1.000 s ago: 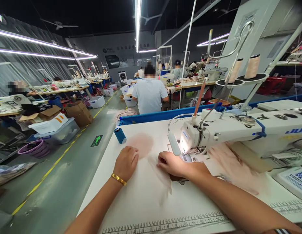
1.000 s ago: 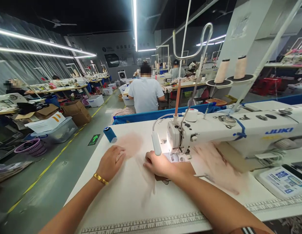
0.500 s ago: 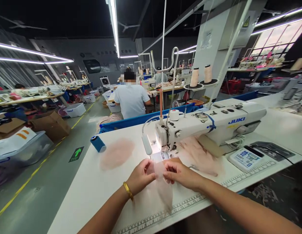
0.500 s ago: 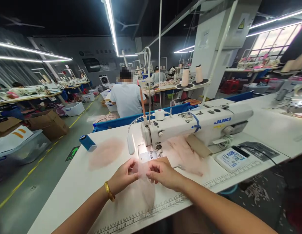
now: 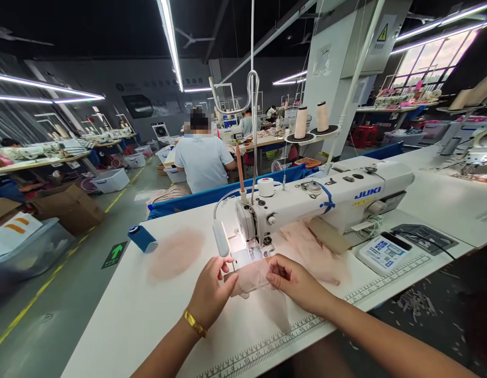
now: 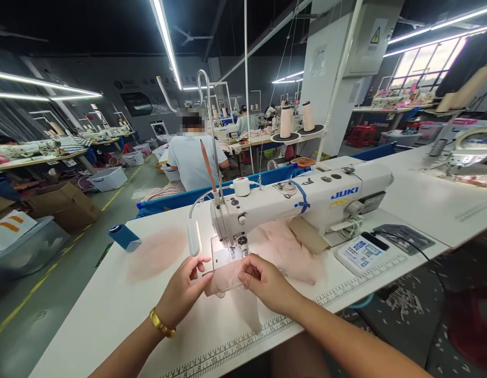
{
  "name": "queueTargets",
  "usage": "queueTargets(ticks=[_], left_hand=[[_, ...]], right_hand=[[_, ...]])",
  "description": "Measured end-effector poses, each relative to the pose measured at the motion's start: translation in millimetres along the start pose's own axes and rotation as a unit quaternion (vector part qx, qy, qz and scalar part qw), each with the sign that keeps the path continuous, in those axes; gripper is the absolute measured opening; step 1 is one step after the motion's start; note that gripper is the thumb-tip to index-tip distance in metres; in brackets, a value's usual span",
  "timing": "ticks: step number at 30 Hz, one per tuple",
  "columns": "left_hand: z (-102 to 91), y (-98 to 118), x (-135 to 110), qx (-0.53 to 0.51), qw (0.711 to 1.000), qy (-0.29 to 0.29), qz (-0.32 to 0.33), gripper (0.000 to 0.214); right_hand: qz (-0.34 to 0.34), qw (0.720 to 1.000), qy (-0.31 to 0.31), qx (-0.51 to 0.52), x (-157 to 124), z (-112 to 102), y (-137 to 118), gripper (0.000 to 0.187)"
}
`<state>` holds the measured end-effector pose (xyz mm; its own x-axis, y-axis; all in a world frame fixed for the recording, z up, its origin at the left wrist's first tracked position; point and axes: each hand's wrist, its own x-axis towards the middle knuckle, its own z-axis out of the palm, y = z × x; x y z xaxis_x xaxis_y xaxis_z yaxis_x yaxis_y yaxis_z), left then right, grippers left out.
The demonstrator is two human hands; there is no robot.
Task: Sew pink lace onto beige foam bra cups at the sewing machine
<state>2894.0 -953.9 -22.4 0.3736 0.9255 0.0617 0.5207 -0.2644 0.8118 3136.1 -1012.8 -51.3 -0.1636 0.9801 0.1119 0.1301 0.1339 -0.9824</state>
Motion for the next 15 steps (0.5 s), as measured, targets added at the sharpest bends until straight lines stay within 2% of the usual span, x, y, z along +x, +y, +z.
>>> queueTargets(ticks=[1,2,4,6,8,10,11,13,14,15], left_hand=[[0.4,5.4,-4.2,-0.009,1.000,-0.003,0.001,0.053],[1.4,11.1,-8.1,-0.040,0.999,-0.033,-0.003,0.059],[4.6,22.3,-13.9,-0.124,0.985,-0.121,-0.015,0.063],[7.8,31.0,-16.7,-0.187,0.966,-0.174,-0.031,0.060],[9.7,37.0,-18.4,-0.223,0.954,-0.196,-0.047,0.055],[10.3,40.7,-21.6,-0.251,0.938,-0.233,-0.060,0.050],[10.3,41.9,-23.9,-0.266,0.925,-0.263,-0.064,0.048],[10.2,42.1,-28.3,-0.299,0.893,-0.330,-0.068,0.046],[10.2,40.7,-29.6,-0.315,0.877,-0.356,-0.070,0.046],[10.1,38.1,-29.5,-0.324,0.867,-0.371,-0.073,0.046]], right_hand=[[-0.024,0.999,0.013,-0.040,-2.9,3.3,-4.6,0.037],[-0.054,0.995,0.018,-0.080,-6.4,7.2,-10.0,0.032],[-0.129,0.982,-0.031,-0.137,-14.0,14.3,-21.5,0.021],[-0.199,0.965,-0.097,-0.142,-20.2,17.5,-30.8,0.014],[-0.217,0.965,-0.090,-0.119,-22.6,15.4,-35.5,0.014],[-0.162,0.981,-0.060,-0.087,-20.4,10.0,-34.6,0.028],[-0.115,0.988,-0.082,-0.058,-18.0,7.4,-32.1,0.044],[-0.009,0.981,-0.191,0.041,-11.9,4.2,-24.5,0.076],[0.047,0.962,-0.250,0.099,-8.6,3.5,-19.9,0.081],[0.095,0.942,-0.287,0.146,-5.2,3.1,-15.6,0.078]])
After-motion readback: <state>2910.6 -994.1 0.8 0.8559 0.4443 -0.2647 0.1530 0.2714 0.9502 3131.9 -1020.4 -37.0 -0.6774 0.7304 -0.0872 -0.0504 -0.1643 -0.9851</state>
